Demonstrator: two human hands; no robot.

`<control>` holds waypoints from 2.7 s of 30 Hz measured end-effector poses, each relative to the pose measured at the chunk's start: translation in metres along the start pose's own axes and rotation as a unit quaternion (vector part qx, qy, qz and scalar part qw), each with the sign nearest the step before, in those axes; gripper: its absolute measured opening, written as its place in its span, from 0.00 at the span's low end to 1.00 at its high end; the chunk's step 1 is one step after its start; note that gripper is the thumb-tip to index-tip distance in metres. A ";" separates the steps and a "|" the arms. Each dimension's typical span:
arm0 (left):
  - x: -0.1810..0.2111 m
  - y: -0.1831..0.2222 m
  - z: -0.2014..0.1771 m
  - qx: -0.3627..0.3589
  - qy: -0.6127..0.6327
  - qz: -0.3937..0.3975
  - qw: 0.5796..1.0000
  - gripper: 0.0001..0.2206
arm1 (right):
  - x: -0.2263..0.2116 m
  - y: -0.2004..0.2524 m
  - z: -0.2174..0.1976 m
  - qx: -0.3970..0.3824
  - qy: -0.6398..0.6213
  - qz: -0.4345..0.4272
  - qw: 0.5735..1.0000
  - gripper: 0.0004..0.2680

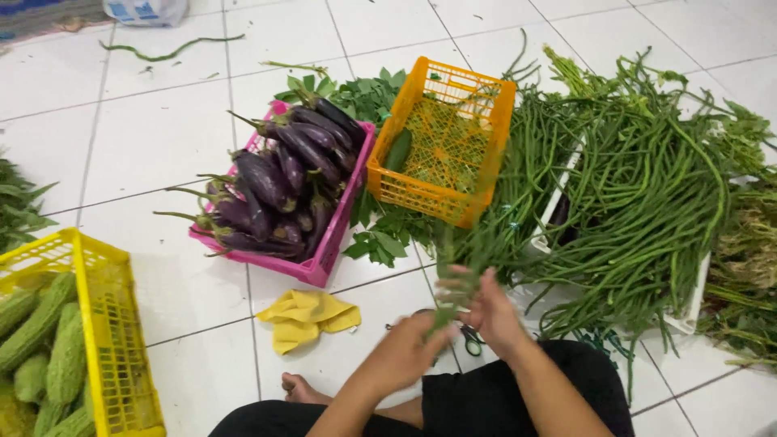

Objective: Wiping a cucumber with a cloth and trimming long beans with scissors in a vegetable processing area.

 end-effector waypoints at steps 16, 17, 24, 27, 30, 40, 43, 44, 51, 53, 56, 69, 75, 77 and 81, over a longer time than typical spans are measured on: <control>0.002 0.035 -0.042 -0.038 0.034 0.016 0.999 0.13 | -0.187 -0.030 0.145 -0.049 -0.021 -0.259 0.964 0.15; 0.003 0.034 -0.043 -0.037 0.034 0.015 0.999 0.13 | -0.193 -0.040 0.148 -0.050 -0.021 -0.258 0.964 0.15; -0.023 0.017 -0.072 0.099 0.030 -0.024 0.994 0.14 | -0.156 -0.132 0.071 0.118 0.493 -0.004 0.862 0.24; -0.056 -0.004 -0.065 0.097 -0.065 -0.083 0.990 0.17 | -0.127 -0.092 0.054 0.120 0.556 0.087 0.818 0.30; -0.078 -0.030 -0.061 0.107 -0.142 -0.103 0.979 0.17 | -0.099 -0.046 0.050 0.109 0.545 0.111 0.824 0.28; -0.101 -0.045 -0.040 0.074 -0.139 -0.130 0.979 0.15 | 0.043 0.007 0.009 -0.020 0.614 0.243 0.751 0.21; -0.125 -0.052 -0.037 0.090 -0.083 -0.122 0.985 0.11 | 0.038 -0.005 0.026 -0.023 0.599 0.217 0.771 0.21; -0.113 -0.047 -0.038 0.093 -0.081 -0.123 0.985 0.11 | 0.052 -0.015 0.017 -0.027 0.600 0.216 0.770 0.21; -0.045 -0.023 -0.036 0.084 0.037 -0.091 0.992 0.19 | 0.078 -0.052 -0.003 0.040 0.212 0.139 0.967 0.24; -0.022 -0.013 -0.030 0.078 0.053 -0.069 0.993 0.19 | 0.061 -0.045 0.006 0.058 0.066 0.144 0.986 0.33; 0.004 0.003 -0.013 0.038 0.049 -0.003 0.998 0.15 | 0.022 -0.037 0.022 0.021 -0.107 0.110 0.988 0.42; -0.041 0.034 0.025 -0.274 -0.169 -0.196 0.926 0.08 | -0.086 0.006 -0.005 -0.001 -0.244 -0.134 0.960 0.14; -0.045 0.045 0.004 -0.266 -0.179 -0.206 0.924 0.09 | -0.128 0.013 0.049 0.026 -0.120 -0.230 0.965 0.15; -0.053 0.044 0.002 -0.256 -0.175 -0.198 0.930 0.09 | -0.146 0.005 0.063 0.018 -0.106 -0.253 0.961 0.14; -0.033 0.022 -0.018 -0.040 -0.018 -0.084 0.995 0.11 | -0.199 -0.019 0.093 0.022 0.022 -0.263 0.964 0.11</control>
Point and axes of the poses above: each hand's wrist, its own y-axis away from the middle knuckle, its own z-axis out of the palm, x = y × z, the point moved 8 cm from there along -y, towards the middle knuckle, and after that the axes turned 8 degrees about -x, right-handed, at the moved point
